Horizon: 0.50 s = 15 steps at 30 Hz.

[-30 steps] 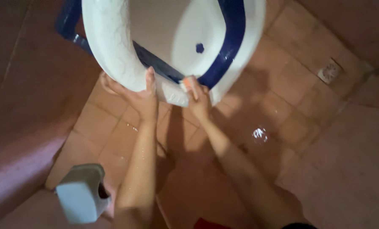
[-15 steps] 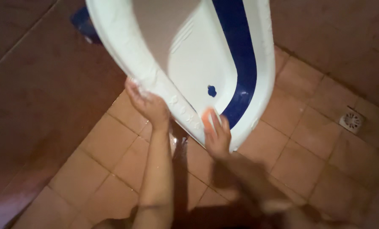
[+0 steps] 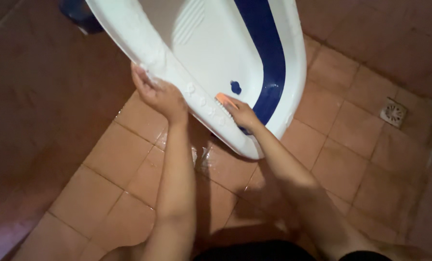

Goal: The person scrubs a white and blue baby bathtub with a brush and soap. They clean the exterior frame and legs, then flip the tub to scrub the interior basin and rim.

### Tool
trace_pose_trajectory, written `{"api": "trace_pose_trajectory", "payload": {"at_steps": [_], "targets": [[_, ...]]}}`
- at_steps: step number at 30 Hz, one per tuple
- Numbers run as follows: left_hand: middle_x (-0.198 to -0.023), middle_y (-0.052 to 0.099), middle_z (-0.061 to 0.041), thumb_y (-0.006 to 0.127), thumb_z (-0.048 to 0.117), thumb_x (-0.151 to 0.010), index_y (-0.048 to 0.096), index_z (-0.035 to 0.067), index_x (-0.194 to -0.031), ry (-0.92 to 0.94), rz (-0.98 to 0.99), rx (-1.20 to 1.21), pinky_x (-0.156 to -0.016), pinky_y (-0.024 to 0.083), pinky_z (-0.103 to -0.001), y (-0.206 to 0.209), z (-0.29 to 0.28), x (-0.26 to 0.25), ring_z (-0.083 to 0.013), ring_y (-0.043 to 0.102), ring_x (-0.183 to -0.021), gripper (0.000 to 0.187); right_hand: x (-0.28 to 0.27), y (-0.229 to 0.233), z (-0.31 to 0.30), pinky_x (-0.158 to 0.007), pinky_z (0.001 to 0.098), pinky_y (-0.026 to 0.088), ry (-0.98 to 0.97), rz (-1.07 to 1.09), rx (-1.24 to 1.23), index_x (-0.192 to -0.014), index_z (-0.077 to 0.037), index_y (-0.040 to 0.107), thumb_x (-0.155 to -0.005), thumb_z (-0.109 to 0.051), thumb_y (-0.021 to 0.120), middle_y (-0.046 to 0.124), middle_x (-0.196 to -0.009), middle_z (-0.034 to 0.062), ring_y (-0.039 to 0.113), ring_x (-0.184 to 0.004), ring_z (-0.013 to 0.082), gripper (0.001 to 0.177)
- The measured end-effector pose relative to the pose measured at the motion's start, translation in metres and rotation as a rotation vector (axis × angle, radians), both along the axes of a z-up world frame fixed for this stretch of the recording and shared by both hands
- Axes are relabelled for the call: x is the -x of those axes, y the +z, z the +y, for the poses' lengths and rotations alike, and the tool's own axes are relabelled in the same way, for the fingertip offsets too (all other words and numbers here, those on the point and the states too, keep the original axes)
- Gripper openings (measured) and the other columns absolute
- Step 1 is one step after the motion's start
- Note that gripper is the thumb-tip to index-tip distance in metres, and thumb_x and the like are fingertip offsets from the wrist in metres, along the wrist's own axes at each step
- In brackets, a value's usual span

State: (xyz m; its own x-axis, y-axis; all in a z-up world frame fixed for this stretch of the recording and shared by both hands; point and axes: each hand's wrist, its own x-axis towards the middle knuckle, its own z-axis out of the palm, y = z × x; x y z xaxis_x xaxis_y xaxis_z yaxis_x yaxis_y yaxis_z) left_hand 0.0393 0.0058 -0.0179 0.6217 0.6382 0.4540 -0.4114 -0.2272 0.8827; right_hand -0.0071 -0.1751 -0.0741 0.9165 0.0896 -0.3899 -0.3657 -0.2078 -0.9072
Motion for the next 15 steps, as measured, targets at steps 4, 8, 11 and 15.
{"api": "trace_pose_trajectory", "payload": {"at_steps": [4, 8, 11, 15], "targets": [[-0.136, 0.064, -0.023, 0.051, 0.018, -0.114, 0.042, -0.006, -0.154, -0.186, -0.024, 0.276, -0.109, 0.052, -0.039, 0.014, -0.009, 0.002, -0.0277, 0.062, -0.122, 0.047, -0.027, 0.052, 0.033, -0.112, 0.0298, 0.044, -0.036, -0.363, -0.031, -0.149, -0.014, 0.056, -0.103, -0.036, 0.061, 0.063, -0.146, 0.0098, 0.058, -0.133, 0.0174, 0.052], [-0.152, 0.049, -0.026, 0.064, 0.017, -0.109, 0.036, -0.006, -0.155, -0.202, -0.018, 0.179, -0.117, 0.047, -0.042, 0.015, -0.022, 0.021, -0.0326, 0.054, -0.138, 0.058, -0.005, 0.088, 0.061, -0.101, 0.0339, 0.053, -0.22, -0.641, 0.229, -0.15, -0.017, 0.058, -0.1, -0.031, 0.067, 0.067, -0.123, 0.0164, 0.066, -0.112, 0.026, 0.053], [-0.164, 0.031, -0.028, 0.064, 0.016, -0.108, 0.021, -0.005, -0.16, -0.142, 0.099, 0.038, -0.124, 0.038, -0.043, -0.002, -0.038, 0.039, -0.0354, 0.04, -0.15, 0.071, 0.051, 0.065, 0.051, -0.104, 0.038, 0.052, -0.238, -0.875, 0.243, -0.153, -0.012, 0.051, -0.106, -0.029, 0.064, 0.062, -0.132, 0.0207, 0.062, -0.119, 0.0334, 0.051], [-0.167, 0.021, -0.031, 0.061, 0.016, -0.11, 0.01, -0.007, -0.162, -0.146, 0.222, 0.081, -0.128, 0.032, -0.045, -0.029, -0.059, 0.061, -0.0385, 0.032, -0.154, 0.077, 0.107, -0.002, 0.011, -0.107, 0.0418, 0.051, -0.242, -0.878, 0.722, -0.146, -0.018, 0.056, -0.103, -0.02, 0.065, 0.063, -0.139, 0.0196, 0.06, -0.124, 0.0377, 0.044]]}}
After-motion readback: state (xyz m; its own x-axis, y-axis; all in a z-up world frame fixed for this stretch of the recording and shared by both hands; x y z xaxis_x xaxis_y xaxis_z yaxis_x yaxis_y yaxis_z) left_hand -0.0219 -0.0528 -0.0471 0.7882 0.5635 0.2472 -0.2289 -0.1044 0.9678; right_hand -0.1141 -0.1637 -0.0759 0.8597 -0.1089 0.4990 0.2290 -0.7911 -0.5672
